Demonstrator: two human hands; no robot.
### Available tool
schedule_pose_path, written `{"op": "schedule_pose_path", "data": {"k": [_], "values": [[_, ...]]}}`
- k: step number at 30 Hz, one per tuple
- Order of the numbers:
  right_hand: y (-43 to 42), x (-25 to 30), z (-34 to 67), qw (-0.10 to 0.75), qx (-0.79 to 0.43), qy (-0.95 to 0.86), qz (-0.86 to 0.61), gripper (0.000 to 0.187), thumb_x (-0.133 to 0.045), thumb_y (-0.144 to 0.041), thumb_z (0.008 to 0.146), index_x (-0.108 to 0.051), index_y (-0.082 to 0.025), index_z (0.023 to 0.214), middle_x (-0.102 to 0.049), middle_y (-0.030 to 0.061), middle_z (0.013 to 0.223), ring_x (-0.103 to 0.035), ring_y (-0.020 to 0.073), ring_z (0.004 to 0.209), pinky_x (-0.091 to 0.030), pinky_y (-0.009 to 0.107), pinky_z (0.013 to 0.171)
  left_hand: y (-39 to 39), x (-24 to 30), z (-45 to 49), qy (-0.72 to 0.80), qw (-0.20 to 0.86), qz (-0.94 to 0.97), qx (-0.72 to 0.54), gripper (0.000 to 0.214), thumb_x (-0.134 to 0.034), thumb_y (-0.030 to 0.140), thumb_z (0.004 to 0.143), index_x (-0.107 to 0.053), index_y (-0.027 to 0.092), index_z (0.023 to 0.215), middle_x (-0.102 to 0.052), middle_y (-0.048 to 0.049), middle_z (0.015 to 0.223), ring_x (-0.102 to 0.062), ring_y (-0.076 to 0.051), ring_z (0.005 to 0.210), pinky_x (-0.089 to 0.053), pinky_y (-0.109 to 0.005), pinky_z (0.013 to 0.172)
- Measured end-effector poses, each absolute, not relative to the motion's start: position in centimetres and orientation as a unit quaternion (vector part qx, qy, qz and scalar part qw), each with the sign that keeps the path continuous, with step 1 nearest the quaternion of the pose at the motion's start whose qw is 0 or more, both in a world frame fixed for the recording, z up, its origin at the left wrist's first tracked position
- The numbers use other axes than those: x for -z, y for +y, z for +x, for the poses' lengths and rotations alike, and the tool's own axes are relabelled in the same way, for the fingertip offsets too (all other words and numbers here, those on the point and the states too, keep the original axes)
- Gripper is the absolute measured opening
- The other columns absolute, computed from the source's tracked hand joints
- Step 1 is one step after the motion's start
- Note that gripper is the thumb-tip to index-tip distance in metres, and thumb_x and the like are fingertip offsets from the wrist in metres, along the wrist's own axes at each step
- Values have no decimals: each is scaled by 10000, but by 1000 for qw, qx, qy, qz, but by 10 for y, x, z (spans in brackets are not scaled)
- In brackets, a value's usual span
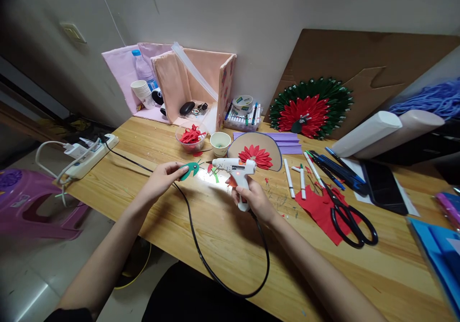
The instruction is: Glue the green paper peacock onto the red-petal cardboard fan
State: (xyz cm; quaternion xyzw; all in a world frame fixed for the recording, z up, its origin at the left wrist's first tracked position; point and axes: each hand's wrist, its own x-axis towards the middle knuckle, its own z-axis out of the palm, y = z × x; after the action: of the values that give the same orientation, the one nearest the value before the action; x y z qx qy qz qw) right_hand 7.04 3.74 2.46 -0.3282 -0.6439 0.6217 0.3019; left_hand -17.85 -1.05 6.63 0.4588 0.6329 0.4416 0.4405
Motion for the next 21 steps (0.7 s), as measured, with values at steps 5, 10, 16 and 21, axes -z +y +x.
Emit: {"op": "schedule_pose_path", "data": {"k": [5,10,16,21], "values": [[40,-23,74,327,-607,-630,-359,382,-454,-446,782,-524,-118,965,-523,-22,506,-416,119,438,-281,265,447,-11,-67,-181,626,452,455,-443,312,-671,440,674,-685,134,735,-570,6,617,-451,-108,585,-340,-229,560],[43,-19,78,302,-634,-630,-332,390,-460,-459,762,-529,-122,946,-517,-20,485,-422,128,433,-281,275,454,-12,-67,-181,615,457,480,-429,298,-665,436,693,-685,139,702,-563,9,610,-444,-105,586,-342,-223,560],[46,-19,77,325,-644,-612,-325,402,-448,-465,764,-527,-128,967,-502,-20,488,-402,130,431,-267,283,455,-12,-60,-186,608,460,484,-429,315,-652,446,714,-717,164,838,-660,-32,758,-535,-147,698,-408,-243,637],[49,-26,67,322,-642,-623,-311,346,-441,-461,792,-524,-149,917,-506,-17,519,-398,122,456,-294,275,474,-22,-60,-198,628,427,439,-480,314,-691,457,667,-718,171,794,-684,-54,794,-564,-179,750,-445,-263,682]]}}
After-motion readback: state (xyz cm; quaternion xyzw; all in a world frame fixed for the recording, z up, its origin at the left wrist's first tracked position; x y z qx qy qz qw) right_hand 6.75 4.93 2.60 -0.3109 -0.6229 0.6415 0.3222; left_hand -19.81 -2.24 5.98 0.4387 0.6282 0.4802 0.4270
